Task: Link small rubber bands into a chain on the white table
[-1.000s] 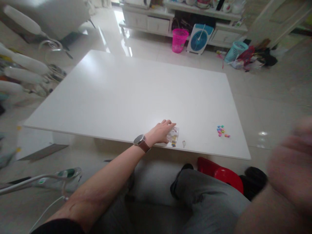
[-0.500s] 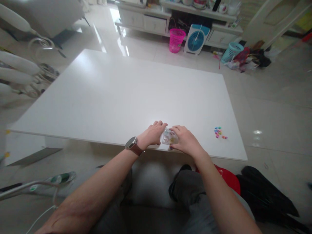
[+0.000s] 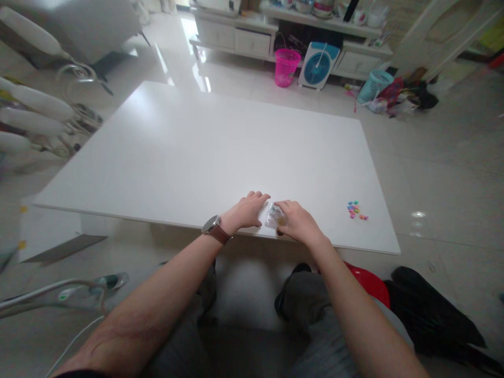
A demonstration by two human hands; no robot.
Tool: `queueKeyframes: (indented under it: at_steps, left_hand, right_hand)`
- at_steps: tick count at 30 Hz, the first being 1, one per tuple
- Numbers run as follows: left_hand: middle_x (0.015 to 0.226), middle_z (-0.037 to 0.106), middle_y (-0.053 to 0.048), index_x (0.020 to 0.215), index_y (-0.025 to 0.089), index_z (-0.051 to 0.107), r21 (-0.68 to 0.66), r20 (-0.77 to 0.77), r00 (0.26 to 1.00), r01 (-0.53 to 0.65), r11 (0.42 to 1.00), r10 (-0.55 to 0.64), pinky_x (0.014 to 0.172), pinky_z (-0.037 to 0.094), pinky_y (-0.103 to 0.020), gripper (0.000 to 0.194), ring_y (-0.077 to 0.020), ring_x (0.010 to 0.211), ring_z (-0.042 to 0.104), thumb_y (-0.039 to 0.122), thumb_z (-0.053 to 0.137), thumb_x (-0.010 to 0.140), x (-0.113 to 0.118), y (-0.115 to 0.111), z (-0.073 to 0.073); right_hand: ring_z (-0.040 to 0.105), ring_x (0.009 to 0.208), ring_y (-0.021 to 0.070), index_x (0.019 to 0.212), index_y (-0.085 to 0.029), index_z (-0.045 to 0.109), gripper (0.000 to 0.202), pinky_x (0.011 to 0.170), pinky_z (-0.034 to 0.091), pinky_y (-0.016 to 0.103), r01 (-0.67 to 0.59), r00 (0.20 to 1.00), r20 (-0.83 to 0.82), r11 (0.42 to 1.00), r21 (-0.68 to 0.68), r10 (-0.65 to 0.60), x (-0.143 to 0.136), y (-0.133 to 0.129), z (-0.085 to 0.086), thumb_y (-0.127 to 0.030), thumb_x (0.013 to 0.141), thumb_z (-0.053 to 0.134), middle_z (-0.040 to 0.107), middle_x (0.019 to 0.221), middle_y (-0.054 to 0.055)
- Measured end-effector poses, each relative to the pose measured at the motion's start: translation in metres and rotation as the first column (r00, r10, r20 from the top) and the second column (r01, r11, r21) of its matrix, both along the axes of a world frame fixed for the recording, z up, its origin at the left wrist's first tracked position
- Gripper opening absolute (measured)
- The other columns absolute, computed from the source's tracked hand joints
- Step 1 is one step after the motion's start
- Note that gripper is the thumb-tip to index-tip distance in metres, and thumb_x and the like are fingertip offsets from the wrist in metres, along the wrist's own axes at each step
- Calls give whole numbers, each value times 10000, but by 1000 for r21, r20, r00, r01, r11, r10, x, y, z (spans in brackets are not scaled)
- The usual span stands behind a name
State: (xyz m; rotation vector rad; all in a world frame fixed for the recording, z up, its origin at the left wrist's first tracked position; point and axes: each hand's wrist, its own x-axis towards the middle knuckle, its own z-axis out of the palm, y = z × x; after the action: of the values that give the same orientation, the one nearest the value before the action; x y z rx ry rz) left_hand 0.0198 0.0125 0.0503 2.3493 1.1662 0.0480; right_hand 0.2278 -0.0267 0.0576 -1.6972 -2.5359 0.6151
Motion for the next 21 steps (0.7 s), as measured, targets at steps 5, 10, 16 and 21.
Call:
queueKeyframes:
  at_steps: [5, 10, 16, 21]
  left_hand:
    - [1264, 584, -103, 1274, 211, 513, -27, 19, 999, 38, 999, -38, 987, 493, -406, 654, -289, 1181, 527, 229, 828, 701, 11, 2, 1]
    - [1223, 600, -104, 1139, 196, 545, 9, -3, 999, 38, 999, -38, 936, 514, -394, 510, -280, 1124, 545, 235, 821, 711, 20, 3, 2]
    - [1212, 597, -114, 1097, 187, 536, 36, -67, 996, 62, 997, -59, 918, 517, -414, 499, -286, 1111, 545, 269, 829, 701, 21, 0, 2]
    - [1204, 602, -116, 1080, 188, 541, 84, -103, 992, 86, 993, -77, 867, 518, -406, 496, -293, 1116, 544, 309, 837, 701, 19, -6, 1]
  right_hand:
    - [542, 1198, 269, 1334, -188, 558, 547, 1036, 448, 388, -15, 1000, -24, 1000, -19, 14, 2, 4, -1, -184, 811, 716, 636, 1297, 121]
    - [552, 1176, 265, 1354, -196, 548, 562, 1015, 445, 384, -20, 1000, -8, 999, -38, 20, 2, 8, -2, -185, 820, 719, 641, 1284, 123]
    - [544, 1190, 268, 1369, -194, 538, 620, 1012, 449, 378, -25, 998, 55, 999, -35, 27, -3, 4, 3, -137, 779, 720, 643, 1297, 106]
    - [552, 1195, 278, 1353, -195, 546, 621, 1005, 460, 380, -42, 994, 97, 999, -19, 43, -8, -3, 5, -169, 770, 757, 648, 1296, 106]
